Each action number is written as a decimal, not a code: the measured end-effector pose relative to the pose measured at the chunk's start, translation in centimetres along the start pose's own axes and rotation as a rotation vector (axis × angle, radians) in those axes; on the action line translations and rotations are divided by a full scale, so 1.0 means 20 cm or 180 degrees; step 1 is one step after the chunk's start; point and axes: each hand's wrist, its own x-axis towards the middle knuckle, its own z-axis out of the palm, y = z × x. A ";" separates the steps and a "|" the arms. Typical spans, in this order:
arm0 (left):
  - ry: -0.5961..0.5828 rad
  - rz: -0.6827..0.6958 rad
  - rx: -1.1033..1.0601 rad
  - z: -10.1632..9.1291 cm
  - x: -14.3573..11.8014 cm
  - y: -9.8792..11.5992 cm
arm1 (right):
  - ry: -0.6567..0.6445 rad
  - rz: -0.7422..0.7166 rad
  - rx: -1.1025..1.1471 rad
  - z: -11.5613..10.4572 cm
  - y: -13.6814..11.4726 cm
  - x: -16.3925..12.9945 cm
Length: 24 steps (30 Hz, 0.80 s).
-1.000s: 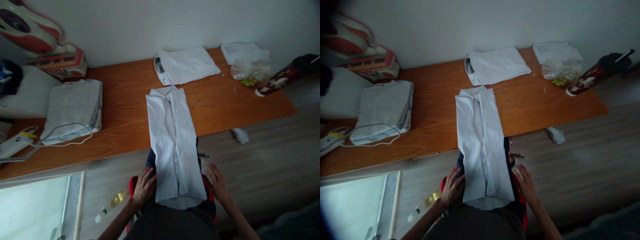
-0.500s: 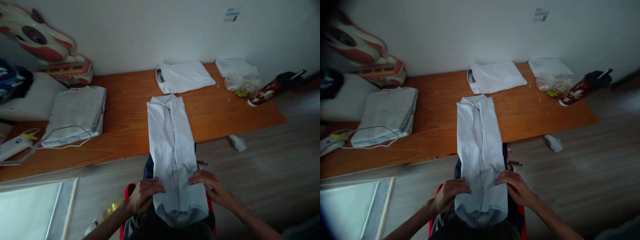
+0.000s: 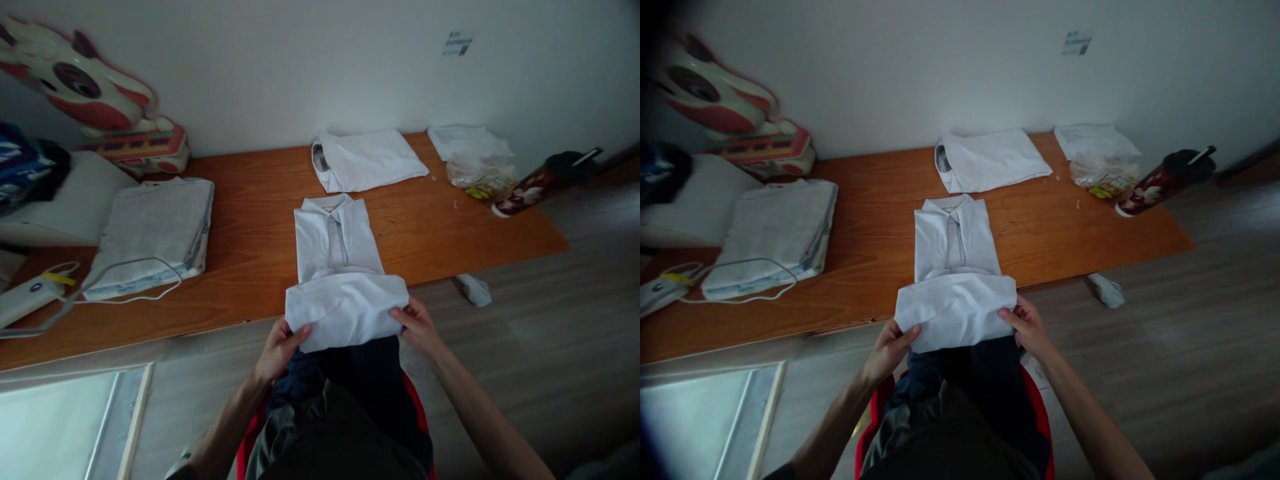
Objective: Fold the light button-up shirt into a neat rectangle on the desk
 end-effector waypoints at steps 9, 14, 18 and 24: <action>-0.0504 -0.0321 -0.0065 -0.03 0.02 0.17 | -0.0665 0.0066 -0.0870 -0.01 -0.17 0.00; -0.0666 -0.0128 -0.0345 0.00 0.41 0.66 | -0.0414 -0.0535 -0.0395 0.11 -0.51 0.40; -0.0613 -0.0042 -0.0601 0.10 0.86 0.91 | -0.0518 -0.0511 -0.0245 0.26 -0.70 0.85; -0.0859 0.0125 -0.0252 0.13 1.15 0.94 | -0.0451 -0.0019 -0.0451 0.31 -0.66 1.14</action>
